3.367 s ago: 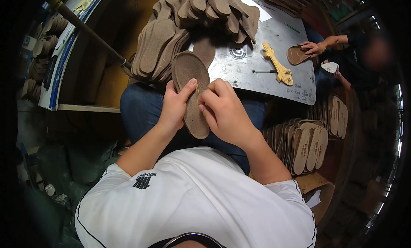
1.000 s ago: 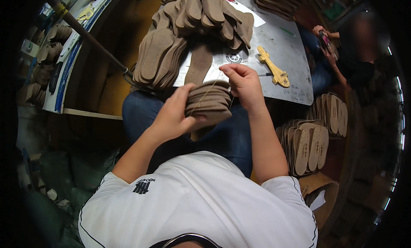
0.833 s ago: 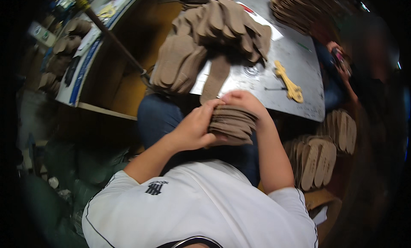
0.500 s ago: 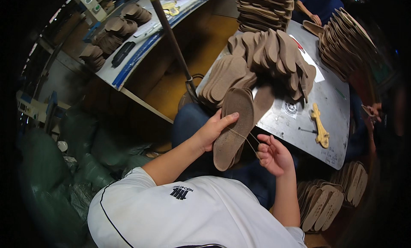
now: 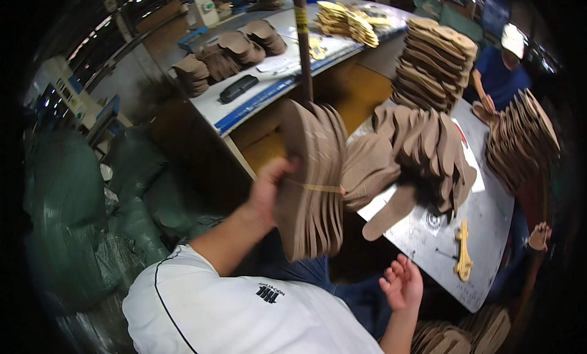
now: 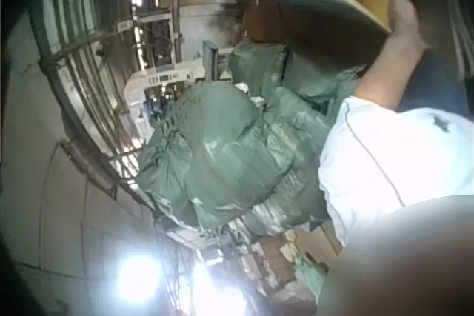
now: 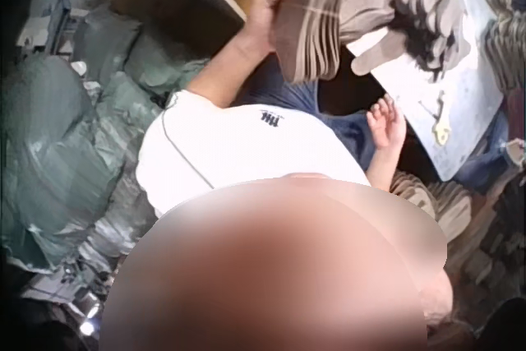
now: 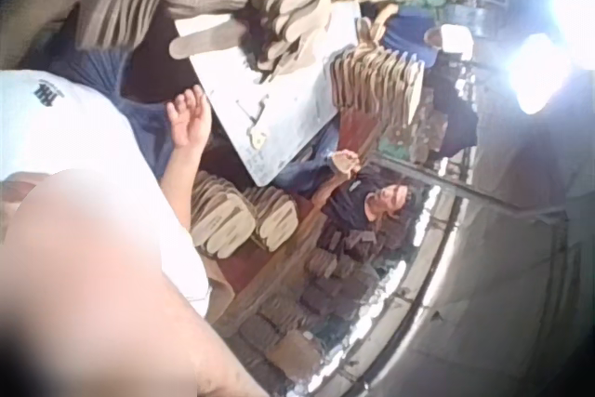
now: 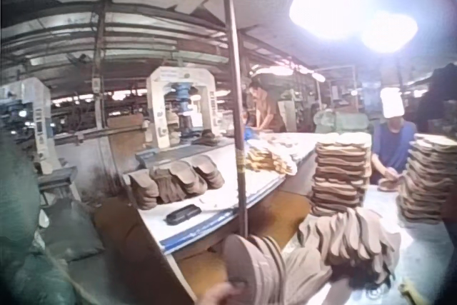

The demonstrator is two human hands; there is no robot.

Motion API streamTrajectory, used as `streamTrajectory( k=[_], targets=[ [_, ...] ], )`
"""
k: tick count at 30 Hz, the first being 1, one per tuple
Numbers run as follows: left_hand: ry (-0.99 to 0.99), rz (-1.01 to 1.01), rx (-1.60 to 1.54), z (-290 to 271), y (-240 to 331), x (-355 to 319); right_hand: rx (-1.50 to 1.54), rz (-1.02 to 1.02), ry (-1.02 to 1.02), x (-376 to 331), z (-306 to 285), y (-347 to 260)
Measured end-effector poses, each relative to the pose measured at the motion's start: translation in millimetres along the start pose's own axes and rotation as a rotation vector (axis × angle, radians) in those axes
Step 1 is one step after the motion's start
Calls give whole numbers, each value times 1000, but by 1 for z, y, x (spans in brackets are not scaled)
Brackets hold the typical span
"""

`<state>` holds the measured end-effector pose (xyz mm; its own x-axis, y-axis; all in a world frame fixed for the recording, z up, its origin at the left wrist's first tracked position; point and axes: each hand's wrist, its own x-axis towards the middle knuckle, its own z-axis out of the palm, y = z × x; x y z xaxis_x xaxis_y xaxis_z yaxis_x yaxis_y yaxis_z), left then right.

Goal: The person marks a yellow shoe insole with a pen, then stacks and bundles brown insoles with rubber bands. The person places the marked insole aside and continues bundling stacks of insoles on the table.

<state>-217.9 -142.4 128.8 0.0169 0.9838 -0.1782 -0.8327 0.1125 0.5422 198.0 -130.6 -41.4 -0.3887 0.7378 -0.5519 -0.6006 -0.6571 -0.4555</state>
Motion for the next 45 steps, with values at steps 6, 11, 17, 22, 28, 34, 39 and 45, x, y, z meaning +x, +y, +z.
streamTrajectory(
  k=[6, 11, 17, 22, 28, 34, 39, 45],
  targets=[
    [261, 588, 385, 29, 192, 2, 107, 75, 33, 7, -22, 32],
    [572, 568, 572, 15, 388, 44, 40, 103, 57, 7, -12, 43],
    [860, 572, 1059, -59, 530, 110, -50, 58, 81, 5, 6, 43],
    [998, 768, 1404, -105, 480, 156, -60, -27, 115, 4, 11, 47],
    [1038, 915, 1292, -80, 459, 160, -102, -36, 107, -7, 6, 45],
    [1048, 1123, 1212, -26, 413, 138, -139, -135, 182, -10, 9, 39],
    [405, 1512, 1302, 38, 275, 92, -357, -232, 144, -5, 19, 37],
    [-567, 1550, 2016, 29, 52, 49, -823, -356, 133, 23, 54, 47]
  ],
)
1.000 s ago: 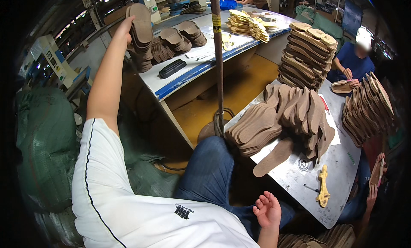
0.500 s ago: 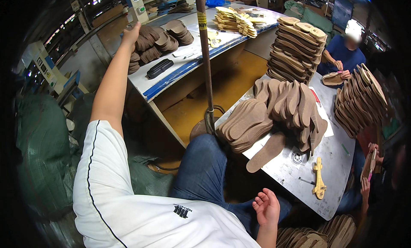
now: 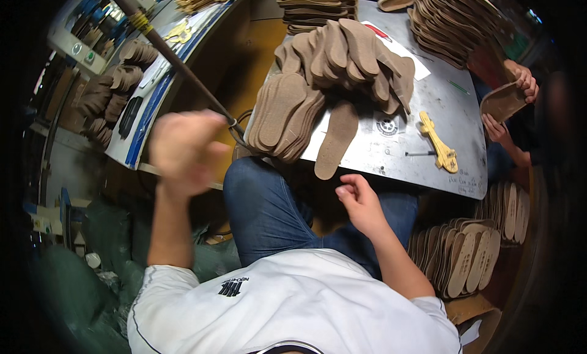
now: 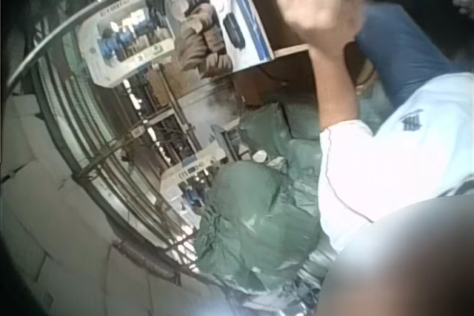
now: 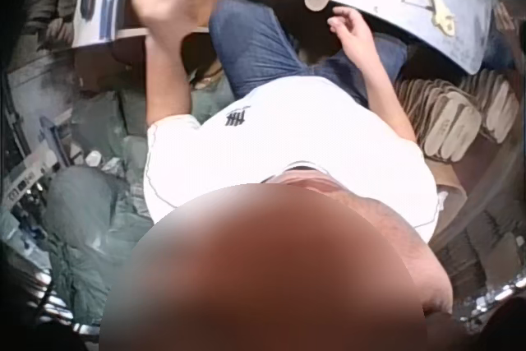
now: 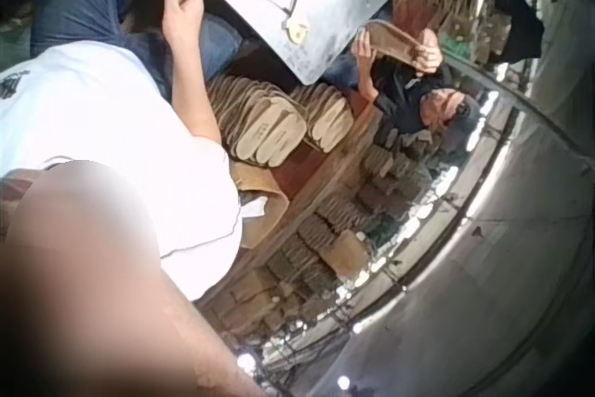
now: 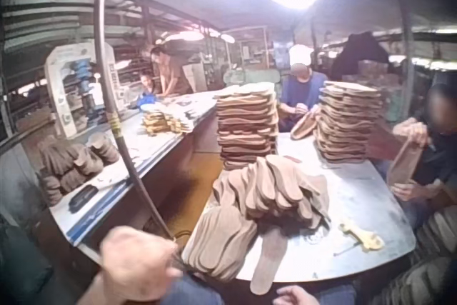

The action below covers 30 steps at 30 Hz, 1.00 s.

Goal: The person marks a yellow shoe insole with a pen, then stacks and bundles brown insoles with rubber bands. The person places the marked insole aside and continues bundling stacks of insoles on the table.

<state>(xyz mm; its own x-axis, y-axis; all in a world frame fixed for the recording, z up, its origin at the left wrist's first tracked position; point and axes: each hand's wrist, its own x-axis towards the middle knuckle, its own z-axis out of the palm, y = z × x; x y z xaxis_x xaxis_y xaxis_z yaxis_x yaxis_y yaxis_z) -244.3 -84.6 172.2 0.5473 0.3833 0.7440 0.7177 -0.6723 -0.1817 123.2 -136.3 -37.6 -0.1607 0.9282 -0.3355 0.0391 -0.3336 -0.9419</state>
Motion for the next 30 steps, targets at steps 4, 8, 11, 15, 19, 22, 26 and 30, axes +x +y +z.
streamTrajectory(
  k=[4, 8, 11, 15, 19, 22, 26, 30],
  targets=[
    [-270, -222, -212, 93, 55, -14, -492, -243, 40, 9, 17, -13],
    [-190, -518, 12, 145, 58, -30, -526, -129, 93, 26, 16, -20],
    [-424, -909, 51, 169, 40, -31, -611, -211, 215, 48, 19, -20],
    [-646, -1039, -51, 181, 12, -23, -789, -230, 386, 79, 29, -22],
    [-659, -1061, -88, 176, 7, -20, -795, -113, 473, 107, 27, -28],
    [-532, -1102, -169, 171, 5, -23, -509, -75, 341, 121, 13, -28],
    [-466, -1179, -319, 169, -12, -32, 40, 36, 139, 117, 10, -22],
    [-387, -1234, -382, 178, -24, -48, 238, -112, 203, 92, 21, -33]
  ],
)
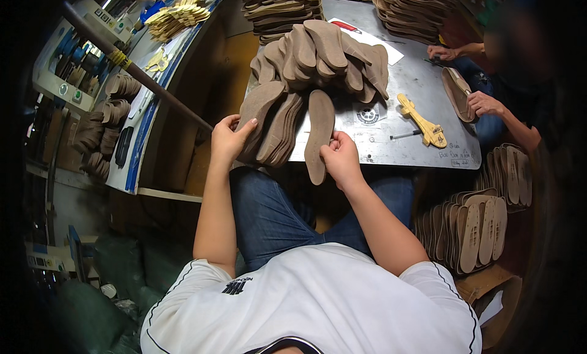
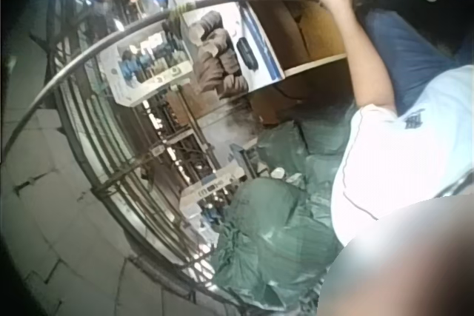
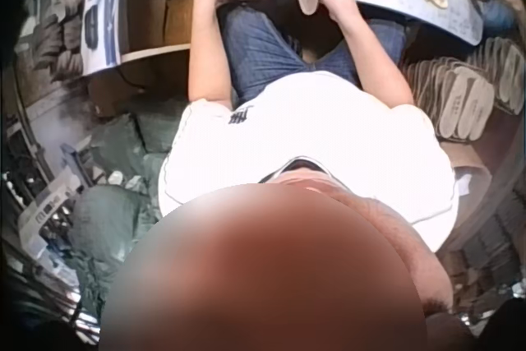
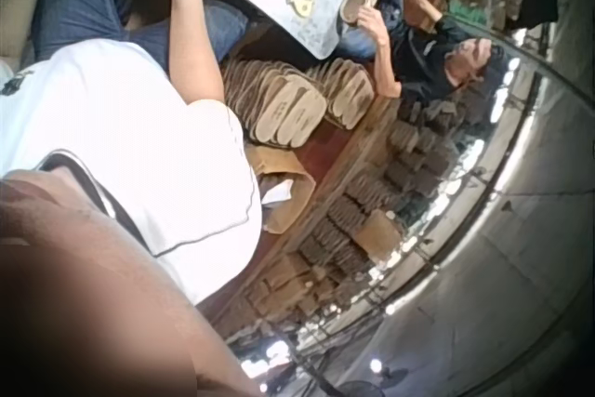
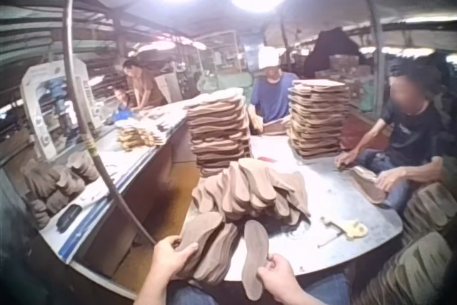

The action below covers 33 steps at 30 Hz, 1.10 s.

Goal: The person marks a yellow shoe insole with a pen, then stacks and bundles brown insoles with rubber bands. The person places the marked insole aside and continues bundling stacks of insoles on the table.

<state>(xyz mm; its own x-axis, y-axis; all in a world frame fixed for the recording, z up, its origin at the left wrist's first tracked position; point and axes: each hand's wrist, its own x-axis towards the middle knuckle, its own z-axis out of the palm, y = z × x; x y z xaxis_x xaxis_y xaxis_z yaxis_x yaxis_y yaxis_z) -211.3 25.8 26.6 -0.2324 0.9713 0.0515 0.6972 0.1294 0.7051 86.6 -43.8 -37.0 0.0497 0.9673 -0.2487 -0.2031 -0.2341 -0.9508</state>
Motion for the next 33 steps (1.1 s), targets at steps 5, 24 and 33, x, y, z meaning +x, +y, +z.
streamTrajectory(
  k=[5, 24, 33],
  targets=[
    [-18, 70, -85, 14, -17, 0, -212, -279, 0, -6, 35, -45],
    [-7, 53, -381, 9, -13, -30, -496, -424, 12, 4, 116, -6],
    [374, 425, 184, 17, 8, -49, -528, -412, -2, 10, 112, 2]
  ],
)
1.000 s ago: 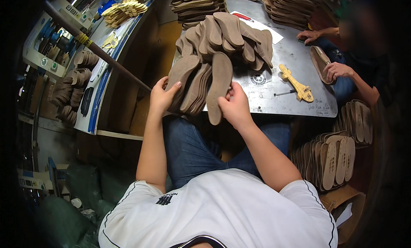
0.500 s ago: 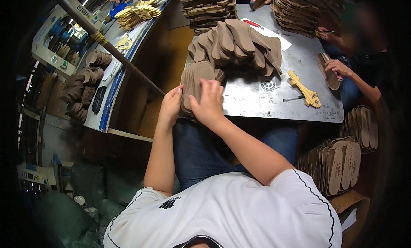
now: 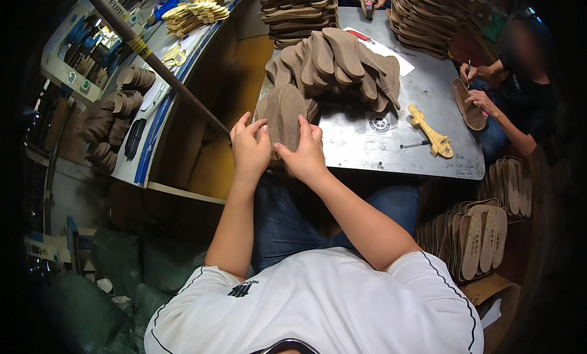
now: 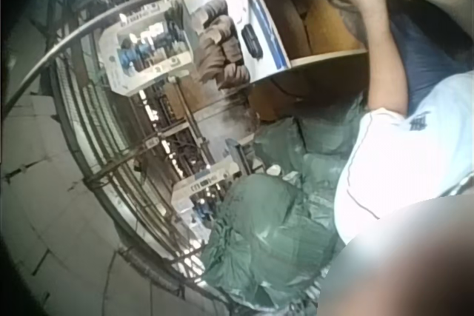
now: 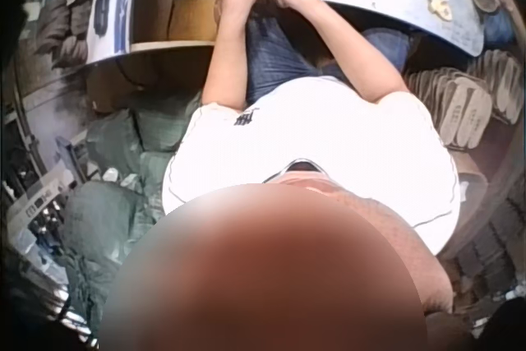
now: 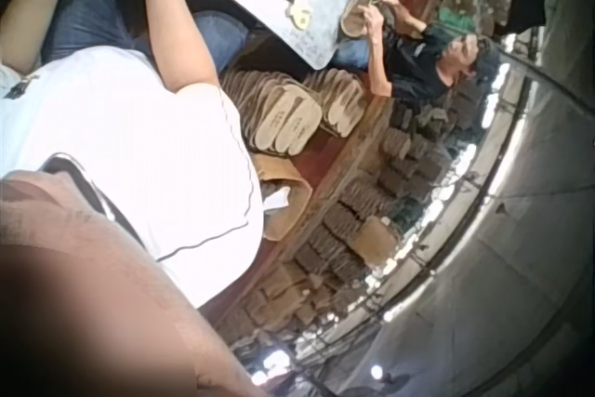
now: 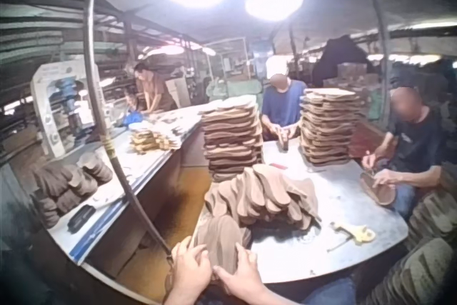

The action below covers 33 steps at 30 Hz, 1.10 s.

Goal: The person marks a yellow shoe insole with a pen, then stacks and bundles brown insoles with rubber bands. The person places the marked insole aside and continues bundling stacks of insoles on the table.

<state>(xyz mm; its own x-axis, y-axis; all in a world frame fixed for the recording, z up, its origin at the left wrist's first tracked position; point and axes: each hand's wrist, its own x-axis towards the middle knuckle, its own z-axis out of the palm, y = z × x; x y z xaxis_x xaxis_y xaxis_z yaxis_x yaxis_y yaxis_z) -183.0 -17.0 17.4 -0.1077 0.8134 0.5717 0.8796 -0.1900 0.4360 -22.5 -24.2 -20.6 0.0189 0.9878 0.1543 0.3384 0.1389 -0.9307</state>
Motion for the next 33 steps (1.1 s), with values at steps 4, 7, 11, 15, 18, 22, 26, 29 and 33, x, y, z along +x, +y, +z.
streamTrajectory(
  k=[4, 7, 11, 15, 18, 22, 26, 29, 33],
  targets=[
    [-176, -191, -369, 5, 7, 0, 15, 22, 2, 1, 5, 7],
    [-336, -383, -803, 10, 10, 7, 64, 22, 34, 4, 4, 8],
    [-477, -501, -1099, 11, 11, 14, 223, -44, 20, 2, -3, 5],
    [-559, -539, -1178, 2, 20, 16, 210, -173, 42, -6, -22, -10],
    [-300, -535, -1430, -1, 43, 3, 170, -317, 33, -8, -42, -32],
    [-233, -350, -1580, -13, 61, -14, 93, -380, 99, -34, -60, -64],
    [-561, -328, -1569, -25, 51, -22, 131, -353, -109, -50, -86, -66],
    [-663, -466, -1603, -23, 54, -42, 195, -282, -173, -57, -94, -52],
    [-770, -622, -1616, -12, 74, -73, 86, -351, -43, -71, -89, -34]
  ],
)
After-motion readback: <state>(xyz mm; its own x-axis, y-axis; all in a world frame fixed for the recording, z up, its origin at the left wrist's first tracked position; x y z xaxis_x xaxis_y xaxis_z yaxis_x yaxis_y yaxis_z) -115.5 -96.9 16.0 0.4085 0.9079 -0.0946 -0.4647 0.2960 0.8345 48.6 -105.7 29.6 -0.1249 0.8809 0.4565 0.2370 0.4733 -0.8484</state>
